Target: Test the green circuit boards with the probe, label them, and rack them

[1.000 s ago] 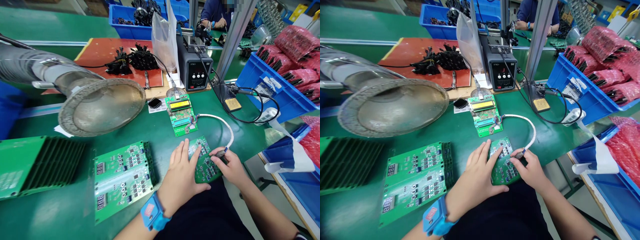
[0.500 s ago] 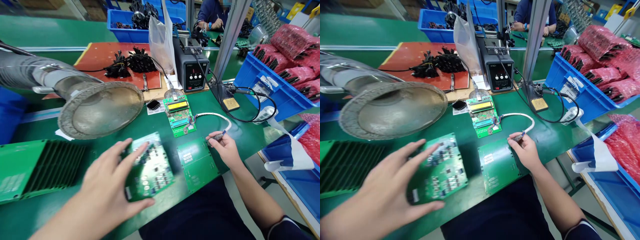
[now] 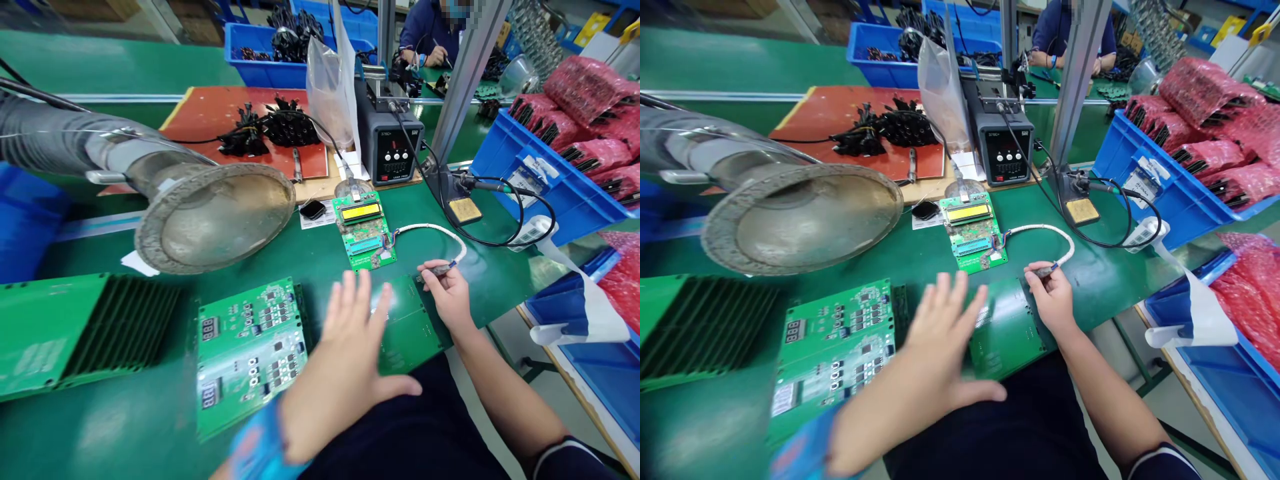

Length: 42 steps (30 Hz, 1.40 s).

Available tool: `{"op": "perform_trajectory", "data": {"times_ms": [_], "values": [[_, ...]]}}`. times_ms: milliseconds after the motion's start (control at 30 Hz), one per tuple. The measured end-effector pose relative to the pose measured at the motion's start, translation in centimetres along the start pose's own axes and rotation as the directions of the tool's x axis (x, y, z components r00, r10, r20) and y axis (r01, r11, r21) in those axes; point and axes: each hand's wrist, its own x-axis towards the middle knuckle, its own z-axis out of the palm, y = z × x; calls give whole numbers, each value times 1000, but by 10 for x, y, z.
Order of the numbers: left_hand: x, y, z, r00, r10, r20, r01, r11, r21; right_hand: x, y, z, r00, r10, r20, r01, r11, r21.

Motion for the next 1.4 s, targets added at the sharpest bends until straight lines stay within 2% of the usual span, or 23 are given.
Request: {"op": "perform_trajectory", "data": {"times_ms": [67,133,233,333,433,500,600,667,800,900,1000,1167,1333,1400], "values": [[21,18,22,992,-27,121,31,999,-26,0,1,1,1000,26,-1,-26,1000,16],[33,25,35,980,-64,189,69,997,-23,0,3,1,998,56,9,-56,997,53],[35,24,32,980,-65,188,73,997,-36,1,4,1,996,86,14,-87,991,100],[27,21,14,994,-35,104,46,993,-110,2,2,0,995,101,-18,-98,987,129],[21,21,1,996,-67,-63,44,946,-321,2,-2,0,992,122,-31,-112,970,214],[22,22,3,980,-81,-182,-19,869,-494,1,-4,1,988,157,-4,-149,946,288],[25,22,18,954,-53,-295,-147,776,-614,-2,-5,3,970,237,62,-244,904,351],[23,21,26,960,-75,-269,-128,739,-662,-3,-4,3,959,273,82,-284,890,358],[2,15,31,991,-120,-65,27,639,-769,-4,-5,0,962,269,41,-270,922,277],[-15,14,35,968,-249,11,178,658,-732,-8,-10,0,972,230,46,-234,958,163],[-21,17,44,922,-388,-14,307,750,-586,-12,-14,1,985,164,50,-167,983,70],[-12,25,55,913,-398,-84,316,824,-470,-10,-14,2,995,89,44,-89,996,9],[-8,22,57,922,-384,-39,333,842,-424,-9,-14,0,996,62,65,-57,995,-88],[-9,21,58,929,-364,-62,312,864,-396,-9,-15,0,996,46,79,-35,990,-134]]}}
